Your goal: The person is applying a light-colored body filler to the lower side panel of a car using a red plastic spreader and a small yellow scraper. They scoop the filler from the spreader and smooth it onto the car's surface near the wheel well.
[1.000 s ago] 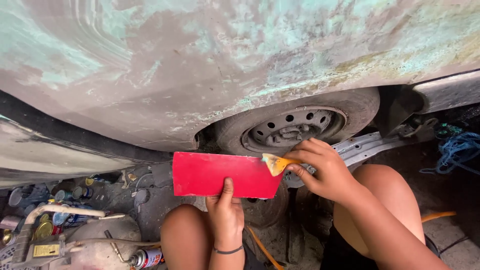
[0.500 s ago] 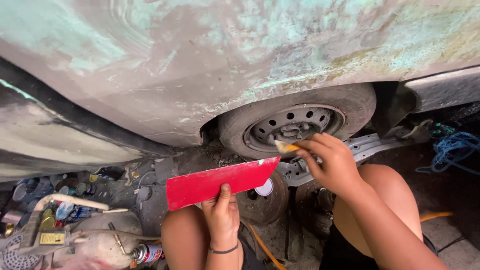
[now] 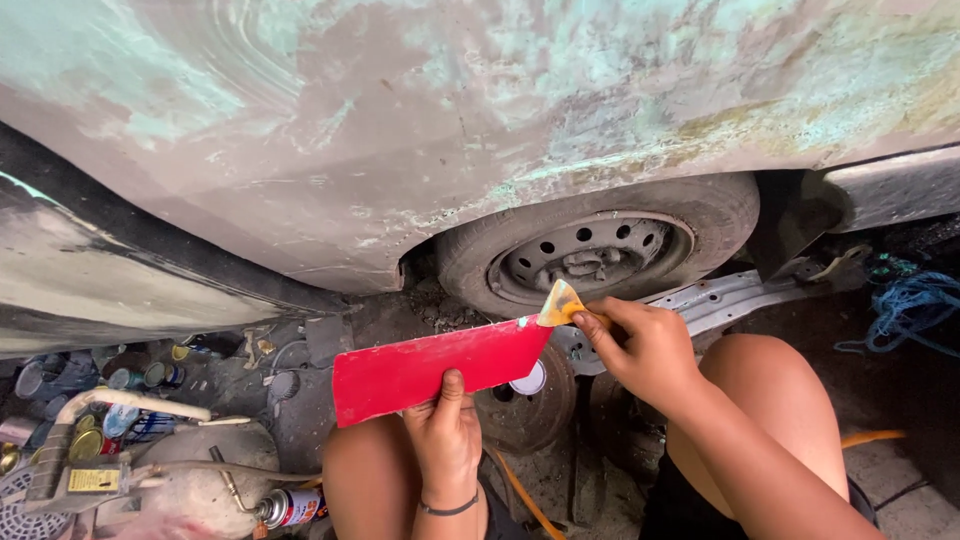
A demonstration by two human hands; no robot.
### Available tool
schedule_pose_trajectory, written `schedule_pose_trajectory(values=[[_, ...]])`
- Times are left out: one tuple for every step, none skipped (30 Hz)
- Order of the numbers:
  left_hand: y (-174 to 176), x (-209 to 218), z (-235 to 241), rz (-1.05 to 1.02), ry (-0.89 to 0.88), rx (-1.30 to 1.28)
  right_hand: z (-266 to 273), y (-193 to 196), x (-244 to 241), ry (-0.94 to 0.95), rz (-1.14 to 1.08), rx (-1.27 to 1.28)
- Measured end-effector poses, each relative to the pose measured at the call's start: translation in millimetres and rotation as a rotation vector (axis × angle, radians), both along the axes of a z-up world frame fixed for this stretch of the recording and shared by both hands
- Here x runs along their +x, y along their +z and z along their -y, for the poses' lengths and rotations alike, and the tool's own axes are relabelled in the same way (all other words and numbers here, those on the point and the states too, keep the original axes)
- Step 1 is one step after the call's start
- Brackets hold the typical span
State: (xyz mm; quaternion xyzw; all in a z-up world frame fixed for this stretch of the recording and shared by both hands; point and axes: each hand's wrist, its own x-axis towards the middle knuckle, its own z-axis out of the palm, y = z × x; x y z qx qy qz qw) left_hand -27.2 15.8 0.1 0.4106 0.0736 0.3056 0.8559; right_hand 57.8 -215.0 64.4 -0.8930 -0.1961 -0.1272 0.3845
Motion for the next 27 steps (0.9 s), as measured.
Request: schedule_pose_trajectory(values=[[-1,1,0,-0.005,0.001,-0.001,0,1,1,0.001,-0.005,-0.001],[-2,3,0,0.001,0.002,0.011,-1,2,3,0.011,-0.021,0.011],[-3,5,0,0.008,0.001,0.024,-1,3,4,0.019,-0.036,0.023],[-4,5,0,0.004,0.000,0.023,-1,2,6,0.018,-0.040,0.022],[-5,7,-1,0.009,-0.005,0.027,0,2,7,0.021,-0.075,0.029],[-6,8,-1,0.013,-0.009,0.032,0,1,8,0.023,-0.109,0.035],[-8,9,0,0.011,-0.010,0.031,-2,3,8,0.022,-0.111,0.034],[-9,10,2,-0.020,-0.012,0.089,-3,6,7,0.031,-0.124,0.050],[-10,11,3,-0.050,-0.012,0.147,-5,8,7,0.042,-0.136,0.066],[-7,10,5,-0.051,-0.011,0.147,-5,5,7,0.043,-0.137,0.065],[-3,11,6,-0.084,0.010,0.218,-5,2,7,0.003,-0.091,0.006],[1,11,8,-0.117,0.030,0.288,-4,-1,8,-0.037,-0.044,-0.053],[-1,12,7,-0.116,0.027,0.290,-5,-1,8,-0.040,-0.044,-0.052],[-3,13,7,-0.135,0.042,0.294,-5,-1,9,-0.037,-0.032,-0.057],[-6,13,7,-0.156,0.056,0.298,-5,-2,9,-0.034,-0.022,-0.062],[-6,13,8,-0.157,0.052,0.300,-6,0,8,-0.037,-0.024,-0.061],[-7,14,9,-0.168,0.053,0.308,-8,2,8,-0.013,-0.054,-0.035],[-7,14,9,-0.178,0.053,0.316,-9,4,7,0.012,-0.085,-0.009],[-3,16,11,-0.178,0.051,0.317,-10,4,7,0.010,-0.085,-0.009],[1,17,12,-0.220,0.034,0.336,-12,3,6,0.044,-0.100,0.013],[5,18,14,-0.261,0.020,0.356,-14,3,6,0.082,-0.113,0.035],[6,20,16,-0.260,0.022,0.356,-14,5,8,0.083,-0.112,0.035],[6,21,19,-0.302,0.019,0.300,-13,6,8,0.139,-0.125,0.106],[6,22,21,-0.345,0.016,0.243,-12,7,9,0.195,-0.138,0.176],[2,21,20,-0.344,0.015,0.243,-9,8,10,0.194,-0.138,0.175],[-1,19,18,-0.366,0.017,0.167,-5,9,11,0.227,-0.079,0.209],[-5,19,18,-0.386,0.021,0.088,-1,10,13,0.263,-0.019,0.240]])
